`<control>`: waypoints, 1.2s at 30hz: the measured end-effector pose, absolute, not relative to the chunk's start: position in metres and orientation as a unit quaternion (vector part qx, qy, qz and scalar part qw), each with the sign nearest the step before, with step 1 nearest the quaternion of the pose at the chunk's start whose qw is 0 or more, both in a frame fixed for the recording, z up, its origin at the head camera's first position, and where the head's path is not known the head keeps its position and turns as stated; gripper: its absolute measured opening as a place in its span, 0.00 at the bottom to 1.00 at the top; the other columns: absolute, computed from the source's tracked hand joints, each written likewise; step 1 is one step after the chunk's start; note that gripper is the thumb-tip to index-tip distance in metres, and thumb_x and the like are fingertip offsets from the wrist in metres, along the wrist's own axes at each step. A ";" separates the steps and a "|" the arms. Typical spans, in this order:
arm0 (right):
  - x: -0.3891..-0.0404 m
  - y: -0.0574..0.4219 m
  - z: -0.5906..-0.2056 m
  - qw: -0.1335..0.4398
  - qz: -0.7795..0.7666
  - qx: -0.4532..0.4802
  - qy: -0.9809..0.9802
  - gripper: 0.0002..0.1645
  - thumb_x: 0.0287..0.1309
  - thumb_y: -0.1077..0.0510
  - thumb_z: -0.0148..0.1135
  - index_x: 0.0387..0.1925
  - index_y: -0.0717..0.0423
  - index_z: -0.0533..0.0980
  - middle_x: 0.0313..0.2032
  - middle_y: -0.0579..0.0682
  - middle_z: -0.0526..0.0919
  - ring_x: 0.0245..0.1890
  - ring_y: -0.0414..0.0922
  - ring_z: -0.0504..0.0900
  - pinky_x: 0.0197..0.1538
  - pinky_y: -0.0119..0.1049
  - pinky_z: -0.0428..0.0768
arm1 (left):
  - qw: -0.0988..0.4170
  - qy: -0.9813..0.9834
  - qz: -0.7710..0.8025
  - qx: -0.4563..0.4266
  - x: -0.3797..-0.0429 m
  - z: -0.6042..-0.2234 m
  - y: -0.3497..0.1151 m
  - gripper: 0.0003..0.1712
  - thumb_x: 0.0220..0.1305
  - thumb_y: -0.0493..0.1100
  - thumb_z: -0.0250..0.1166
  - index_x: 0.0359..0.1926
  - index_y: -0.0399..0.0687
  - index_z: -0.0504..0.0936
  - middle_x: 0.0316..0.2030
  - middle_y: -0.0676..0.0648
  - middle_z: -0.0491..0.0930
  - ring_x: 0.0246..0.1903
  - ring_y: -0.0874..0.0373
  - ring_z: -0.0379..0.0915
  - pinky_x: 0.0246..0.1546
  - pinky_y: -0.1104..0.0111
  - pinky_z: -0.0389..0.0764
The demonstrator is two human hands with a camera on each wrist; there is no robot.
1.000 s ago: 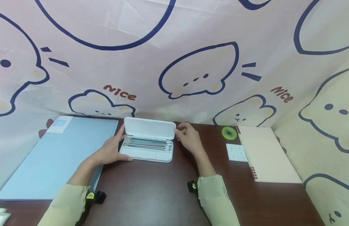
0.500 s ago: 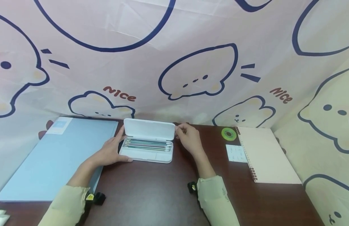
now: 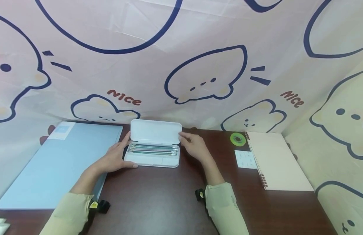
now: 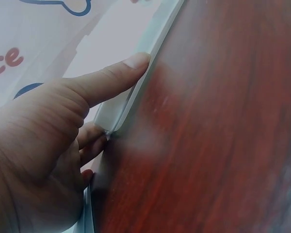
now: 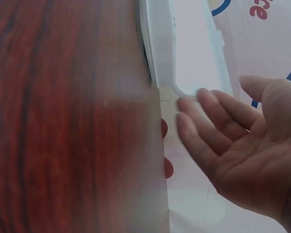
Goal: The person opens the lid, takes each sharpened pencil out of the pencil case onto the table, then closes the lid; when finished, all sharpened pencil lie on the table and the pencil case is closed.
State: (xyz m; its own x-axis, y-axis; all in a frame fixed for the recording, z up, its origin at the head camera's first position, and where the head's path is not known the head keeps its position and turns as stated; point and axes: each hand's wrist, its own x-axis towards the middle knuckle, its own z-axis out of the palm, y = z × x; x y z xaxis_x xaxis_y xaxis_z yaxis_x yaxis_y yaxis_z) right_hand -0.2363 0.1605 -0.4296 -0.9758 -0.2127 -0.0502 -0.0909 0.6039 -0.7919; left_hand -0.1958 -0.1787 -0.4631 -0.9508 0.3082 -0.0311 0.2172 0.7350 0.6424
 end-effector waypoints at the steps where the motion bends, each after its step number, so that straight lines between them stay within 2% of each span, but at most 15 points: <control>1: -0.236 0.161 -0.430 0.080 -0.433 -0.090 0.893 0.26 0.73 0.43 0.55 0.67 0.43 0.76 0.62 0.51 0.82 0.47 0.49 0.88 0.51 0.44 0.85 | 0.068 0.930 0.334 0.141 -0.196 -0.463 -0.179 0.80 0.49 0.61 0.80 0.81 0.47 0.28 0.72 0.42 0.68 0.70 0.34 0.55 0.69 0.35 0.51; 4: -0.237 0.161 -0.432 0.100 -0.431 -0.102 0.891 0.27 0.74 0.42 0.55 0.69 0.43 0.74 0.66 0.51 0.78 0.50 0.50 0.87 0.52 0.45 0.84 | 0.066 0.932 0.329 0.139 -0.195 -0.462 -0.178 0.79 0.49 0.61 0.79 0.81 0.46 0.30 0.72 0.41 0.67 0.70 0.34 0.56 0.68 0.35 0.52; 8: -0.237 0.161 -0.434 0.106 -0.439 -0.106 0.886 0.26 0.73 0.43 0.55 0.68 0.45 0.75 0.67 0.51 0.77 0.53 0.49 0.86 0.52 0.43 0.85 | 0.069 0.933 0.327 0.136 -0.195 -0.461 -0.177 0.78 0.49 0.61 0.79 0.81 0.45 0.31 0.73 0.39 0.66 0.70 0.34 0.55 0.68 0.35 0.52; 17: -0.237 0.157 -0.434 0.110 -0.445 -0.072 0.886 0.23 0.75 0.47 0.53 0.65 0.45 0.78 0.59 0.50 0.85 0.53 0.48 0.85 0.51 0.41 0.84 | 0.075 0.936 0.321 0.127 -0.196 -0.461 -0.177 0.78 0.49 0.61 0.79 0.82 0.47 0.31 0.71 0.38 0.67 0.67 0.34 0.57 0.65 0.35 0.60; 22: -0.235 0.155 -0.434 0.105 -0.432 -0.063 0.893 0.22 0.75 0.46 0.54 0.65 0.43 0.78 0.59 0.48 0.85 0.51 0.47 0.85 0.51 0.41 0.82 | 0.076 0.935 0.322 0.129 -0.195 -0.461 -0.178 0.78 0.49 0.61 0.79 0.82 0.46 0.31 0.71 0.40 0.68 0.66 0.36 0.58 0.64 0.37 0.62; 29: -0.233 0.153 -0.432 0.107 -0.414 -0.085 0.900 0.23 0.73 0.45 0.56 0.64 0.44 0.79 0.61 0.50 0.83 0.54 0.47 0.86 0.58 0.48 0.80 | 0.076 0.933 0.327 0.128 -0.196 -0.462 -0.178 0.78 0.49 0.63 0.79 0.82 0.48 0.31 0.73 0.41 0.66 0.67 0.36 0.58 0.65 0.36 0.61; 32: -0.232 0.152 -0.431 0.107 -0.401 -0.098 0.905 0.23 0.73 0.44 0.56 0.64 0.44 0.79 0.63 0.49 0.81 0.58 0.47 0.82 0.63 0.51 0.77 | 0.074 0.934 0.327 0.127 -0.196 -0.464 -0.179 0.78 0.49 0.63 0.79 0.82 0.49 0.31 0.73 0.41 0.66 0.67 0.36 0.58 0.65 0.36 0.62; 36: -0.230 0.151 -0.430 0.093 -0.381 -0.114 0.913 0.22 0.72 0.45 0.57 0.63 0.43 0.80 0.64 0.48 0.80 0.58 0.47 0.80 0.62 0.51 0.77 | 0.072 0.933 0.330 0.126 -0.196 -0.464 -0.179 0.78 0.49 0.63 0.79 0.82 0.50 0.31 0.73 0.40 0.66 0.67 0.36 0.58 0.65 0.36 0.61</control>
State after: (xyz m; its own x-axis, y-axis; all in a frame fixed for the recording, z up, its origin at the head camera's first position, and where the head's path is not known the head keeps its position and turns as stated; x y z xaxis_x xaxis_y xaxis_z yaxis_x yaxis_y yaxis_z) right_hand -0.2303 0.1513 -0.4303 -0.9567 -0.2792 -0.0820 -0.1383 0.6841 -0.7162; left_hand -0.1958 -0.1793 -0.4644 -0.9578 0.2828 -0.0522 0.1872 0.7509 0.6333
